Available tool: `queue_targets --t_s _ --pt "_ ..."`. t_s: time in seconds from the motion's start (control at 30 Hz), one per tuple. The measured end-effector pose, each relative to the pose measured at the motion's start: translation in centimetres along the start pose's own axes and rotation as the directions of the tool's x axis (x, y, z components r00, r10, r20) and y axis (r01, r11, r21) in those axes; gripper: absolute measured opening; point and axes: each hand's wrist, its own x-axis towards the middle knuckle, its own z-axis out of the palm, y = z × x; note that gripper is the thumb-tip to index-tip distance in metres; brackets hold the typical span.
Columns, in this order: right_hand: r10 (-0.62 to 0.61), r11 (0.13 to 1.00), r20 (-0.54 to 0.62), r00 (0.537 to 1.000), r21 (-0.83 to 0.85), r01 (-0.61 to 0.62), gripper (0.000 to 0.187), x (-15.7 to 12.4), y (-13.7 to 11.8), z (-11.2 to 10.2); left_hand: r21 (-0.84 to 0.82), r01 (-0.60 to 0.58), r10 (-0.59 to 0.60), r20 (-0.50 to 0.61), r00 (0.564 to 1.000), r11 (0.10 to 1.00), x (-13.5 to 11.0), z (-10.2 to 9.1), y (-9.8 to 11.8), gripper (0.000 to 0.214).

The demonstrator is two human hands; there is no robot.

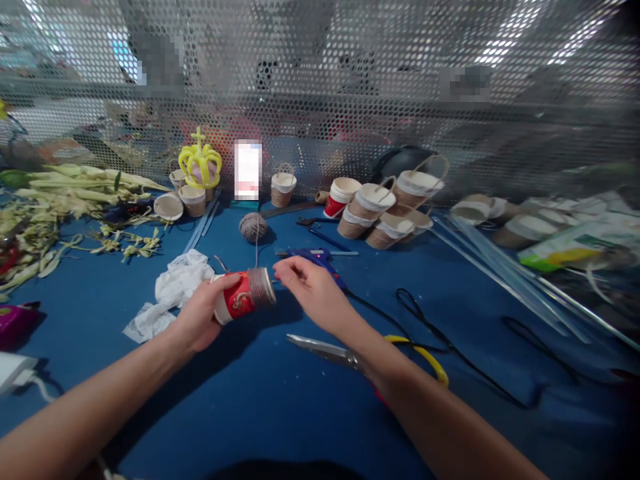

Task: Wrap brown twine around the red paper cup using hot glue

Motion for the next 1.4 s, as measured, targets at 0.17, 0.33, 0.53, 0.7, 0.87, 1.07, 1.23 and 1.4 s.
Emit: queue_targets --t_s 0.17,0.33,0.53,0.7,0.87,1.07,1.23,1.4 --pt "-0.042 0.999 0.049 0.998 -0.025 0.043 0.02 -0.7 -1.1 0.5 -0.078 0.091 -0.09 0.009 0.996 0.993 0.0 -0.1 0.2 0.013" --pt "-0.081 0.984 -0.006 0.997 -0.159 0.079 0.019 -1.0 -1.3 1.0 -0.115 0.086 -0.084 0.025 0.996 0.99 -0.1 0.0 0.3 0.014" --pt "-0.164 0.949 -0.05 0.985 -0.282 0.143 0.017 -1.4 -1.3 1.2 -0.048 0.001 0.002 0.067 0.998 0.999 -0.4 0.0 -0.1 0.016" --pt "-0.176 0.938 -0.073 0.982 -0.314 0.145 0.014 -1.4 -1.2 1.3 -0.028 -0.036 0.038 0.078 0.996 0.999 -0.3 -0.3 -0.4 0.017" --pt "-0.184 0.937 -0.077 0.98 -0.316 0.151 0.013 -1.4 -1.2 1.3 -0.037 -0.053 0.057 0.093 0.994 0.998 -0.3 -0.3 -0.5 0.017" --pt "-0.194 0.938 -0.075 0.978 -0.307 0.163 0.013 -1.6 -1.2 1.4 -0.023 -0.06 0.061 0.087 0.994 0.998 -0.4 -0.3 -0.6 0.015" --pt "-0.154 0.964 -0.063 0.986 -0.226 0.137 0.013 -1.4 -1.3 1.0 -0.03 -0.008 0.01 0.067 0.998 1.0 -0.2 -0.4 -0.1 0.015" --pt "-0.199 0.962 -0.006 0.98 -0.189 0.195 0.016 -1.1 -1.5 0.5 -0.155 0.09 -0.078 0.086 0.993 0.984 0.3 -0.3 0.7 0.01"
